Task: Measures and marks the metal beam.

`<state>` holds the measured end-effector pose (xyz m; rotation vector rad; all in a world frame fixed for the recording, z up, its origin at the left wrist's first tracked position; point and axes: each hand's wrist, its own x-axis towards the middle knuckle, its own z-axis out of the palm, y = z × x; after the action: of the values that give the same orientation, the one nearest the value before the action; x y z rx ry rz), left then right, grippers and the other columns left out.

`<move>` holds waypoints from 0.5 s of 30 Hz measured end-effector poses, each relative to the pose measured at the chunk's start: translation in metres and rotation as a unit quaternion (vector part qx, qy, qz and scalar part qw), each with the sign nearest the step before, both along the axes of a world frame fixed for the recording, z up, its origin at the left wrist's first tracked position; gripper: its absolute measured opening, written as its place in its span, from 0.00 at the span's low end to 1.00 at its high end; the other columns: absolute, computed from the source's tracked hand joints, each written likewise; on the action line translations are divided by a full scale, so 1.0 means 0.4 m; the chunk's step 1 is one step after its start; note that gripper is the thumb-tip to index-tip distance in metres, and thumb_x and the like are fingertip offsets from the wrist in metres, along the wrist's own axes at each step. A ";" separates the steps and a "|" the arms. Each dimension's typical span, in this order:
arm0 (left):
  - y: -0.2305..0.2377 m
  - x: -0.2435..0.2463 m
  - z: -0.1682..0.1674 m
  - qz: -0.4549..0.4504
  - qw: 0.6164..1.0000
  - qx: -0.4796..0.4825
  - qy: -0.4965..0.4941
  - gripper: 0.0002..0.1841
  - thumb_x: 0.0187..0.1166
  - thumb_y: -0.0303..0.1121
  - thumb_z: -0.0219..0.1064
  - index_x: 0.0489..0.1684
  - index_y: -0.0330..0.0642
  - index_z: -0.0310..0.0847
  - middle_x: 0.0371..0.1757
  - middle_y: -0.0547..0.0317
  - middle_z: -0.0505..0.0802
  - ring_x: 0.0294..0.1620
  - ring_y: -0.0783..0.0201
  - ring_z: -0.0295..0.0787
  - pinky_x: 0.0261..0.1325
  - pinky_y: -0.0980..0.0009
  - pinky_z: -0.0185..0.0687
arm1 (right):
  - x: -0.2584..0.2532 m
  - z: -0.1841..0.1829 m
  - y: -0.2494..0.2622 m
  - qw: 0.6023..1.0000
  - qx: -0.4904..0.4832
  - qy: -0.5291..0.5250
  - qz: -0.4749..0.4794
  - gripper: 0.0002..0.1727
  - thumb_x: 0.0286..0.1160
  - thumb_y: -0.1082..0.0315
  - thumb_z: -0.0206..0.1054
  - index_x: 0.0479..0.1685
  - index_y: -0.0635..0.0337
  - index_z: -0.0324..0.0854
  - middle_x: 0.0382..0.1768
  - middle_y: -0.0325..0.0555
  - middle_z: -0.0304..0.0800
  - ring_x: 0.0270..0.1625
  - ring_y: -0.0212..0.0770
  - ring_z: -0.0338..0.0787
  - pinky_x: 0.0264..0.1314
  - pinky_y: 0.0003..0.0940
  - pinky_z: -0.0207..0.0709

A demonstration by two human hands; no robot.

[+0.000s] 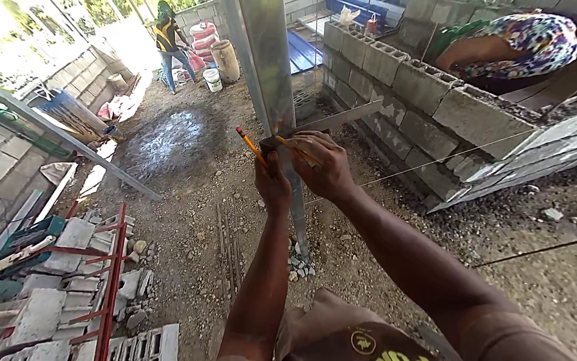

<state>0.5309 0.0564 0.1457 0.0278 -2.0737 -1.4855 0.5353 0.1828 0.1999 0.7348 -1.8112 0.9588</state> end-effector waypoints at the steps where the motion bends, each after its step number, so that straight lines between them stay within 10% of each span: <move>1: 0.001 -0.002 0.000 0.001 1.000 0.003 0.000 0.25 0.89 0.63 0.45 0.61 0.56 0.76 0.30 0.57 0.82 0.24 0.61 0.79 0.22 0.62 0.77 | 0.005 0.003 0.016 1.000 -0.007 -0.001 -0.010 0.10 0.79 0.70 0.67 0.50 0.63 0.92 0.52 0.50 0.96 0.62 0.46 0.93 0.69 0.44 0.85; 13: -0.053 0.001 0.015 -0.045 0.998 -0.023 0.025 0.24 0.90 0.61 0.48 0.58 0.52 0.78 0.30 0.58 0.81 0.24 0.62 0.77 0.24 0.63 0.77 | 0.112 -0.016 0.111 0.980 -0.173 -0.096 -0.015 0.13 0.86 0.68 0.61 0.57 0.65 0.88 0.49 0.47 0.94 0.44 0.32 0.92 0.49 0.32 0.89; 15: -0.135 0.019 0.065 -0.131 0.988 -0.066 0.050 0.21 0.93 0.52 0.52 0.66 0.46 0.77 0.48 0.55 0.92 0.42 0.61 0.93 0.46 0.57 0.95 | 0.139 -0.022 0.138 0.975 -0.198 -0.096 -0.004 0.14 0.87 0.66 0.61 0.58 0.65 0.87 0.52 0.47 0.93 0.48 0.36 0.93 0.52 0.36 0.90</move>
<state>0.5386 0.0024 0.1715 -0.3759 -2.1506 -1.4614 0.5911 0.2380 0.1909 0.3951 -1.7057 1.3742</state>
